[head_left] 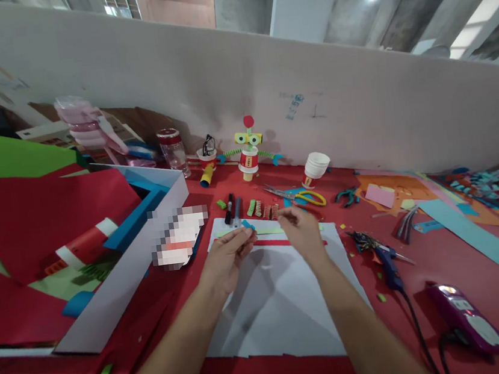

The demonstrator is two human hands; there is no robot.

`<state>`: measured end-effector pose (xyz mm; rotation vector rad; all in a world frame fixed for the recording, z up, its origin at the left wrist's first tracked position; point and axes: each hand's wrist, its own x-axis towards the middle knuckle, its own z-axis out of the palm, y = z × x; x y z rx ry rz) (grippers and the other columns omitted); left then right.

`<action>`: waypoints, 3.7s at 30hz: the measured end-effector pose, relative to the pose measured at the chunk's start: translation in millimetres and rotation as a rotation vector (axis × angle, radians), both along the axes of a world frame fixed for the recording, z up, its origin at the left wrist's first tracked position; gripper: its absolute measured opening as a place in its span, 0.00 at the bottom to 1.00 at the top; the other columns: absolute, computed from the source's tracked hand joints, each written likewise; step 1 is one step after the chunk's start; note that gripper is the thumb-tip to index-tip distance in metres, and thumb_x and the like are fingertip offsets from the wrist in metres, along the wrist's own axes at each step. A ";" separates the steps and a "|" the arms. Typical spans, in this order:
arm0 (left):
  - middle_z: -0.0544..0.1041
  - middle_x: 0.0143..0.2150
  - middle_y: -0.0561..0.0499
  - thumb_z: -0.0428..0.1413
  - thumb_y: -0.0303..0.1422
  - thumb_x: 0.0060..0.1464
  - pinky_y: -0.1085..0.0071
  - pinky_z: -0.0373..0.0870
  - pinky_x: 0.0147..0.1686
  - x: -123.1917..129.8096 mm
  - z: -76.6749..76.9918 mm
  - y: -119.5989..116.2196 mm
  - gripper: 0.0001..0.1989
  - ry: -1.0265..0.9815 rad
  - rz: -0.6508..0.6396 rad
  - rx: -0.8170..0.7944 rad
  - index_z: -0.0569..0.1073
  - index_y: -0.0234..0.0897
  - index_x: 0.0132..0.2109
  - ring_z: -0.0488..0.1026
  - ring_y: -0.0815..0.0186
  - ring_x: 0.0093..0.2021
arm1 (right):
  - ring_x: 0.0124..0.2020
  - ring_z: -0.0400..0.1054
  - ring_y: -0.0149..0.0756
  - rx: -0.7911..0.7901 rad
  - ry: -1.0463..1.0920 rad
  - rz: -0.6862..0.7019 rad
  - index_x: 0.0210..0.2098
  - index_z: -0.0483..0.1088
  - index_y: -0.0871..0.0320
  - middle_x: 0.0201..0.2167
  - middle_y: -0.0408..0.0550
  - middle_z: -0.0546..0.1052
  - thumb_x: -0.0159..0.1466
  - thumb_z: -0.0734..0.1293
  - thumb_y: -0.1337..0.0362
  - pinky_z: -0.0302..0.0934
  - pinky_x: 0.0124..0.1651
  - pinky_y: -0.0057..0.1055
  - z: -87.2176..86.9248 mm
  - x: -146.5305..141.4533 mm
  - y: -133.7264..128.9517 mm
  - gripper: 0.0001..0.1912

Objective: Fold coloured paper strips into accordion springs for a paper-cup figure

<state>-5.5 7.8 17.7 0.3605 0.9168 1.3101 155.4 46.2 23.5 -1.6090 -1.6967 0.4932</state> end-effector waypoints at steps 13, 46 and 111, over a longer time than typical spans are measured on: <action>0.80 0.38 0.46 0.63 0.24 0.44 0.60 0.70 0.49 -12.2 -1.2 7.2 0.04 -0.287 0.010 0.072 0.75 0.34 0.28 0.75 0.62 0.44 | 0.46 0.70 0.50 -0.369 -0.862 0.040 0.52 0.63 0.67 0.47 0.67 0.72 0.55 0.66 0.70 0.61 0.41 0.33 1.5 69.5 102.2 0.24; 0.79 0.26 0.50 0.66 0.25 0.38 0.71 0.74 0.39 -15.4 6.5 6.3 0.07 -0.156 0.126 0.148 0.76 0.32 0.28 0.77 0.69 0.30 | 0.40 0.69 0.41 0.058 -0.213 0.268 0.52 0.65 0.50 0.47 0.49 0.73 0.54 0.70 0.57 0.64 0.41 0.35 -0.5 25.1 -66.4 0.26; 0.75 0.25 0.51 0.67 0.28 0.37 0.75 0.67 0.34 -2.0 -1.0 -4.6 0.07 0.002 -0.229 0.178 0.78 0.32 0.27 0.70 0.72 0.28 | 0.36 0.71 0.35 0.031 0.564 0.285 0.40 0.75 0.53 0.35 0.46 0.76 0.57 0.69 0.63 0.67 0.41 0.32 0.1 -24.2 -57.6 0.11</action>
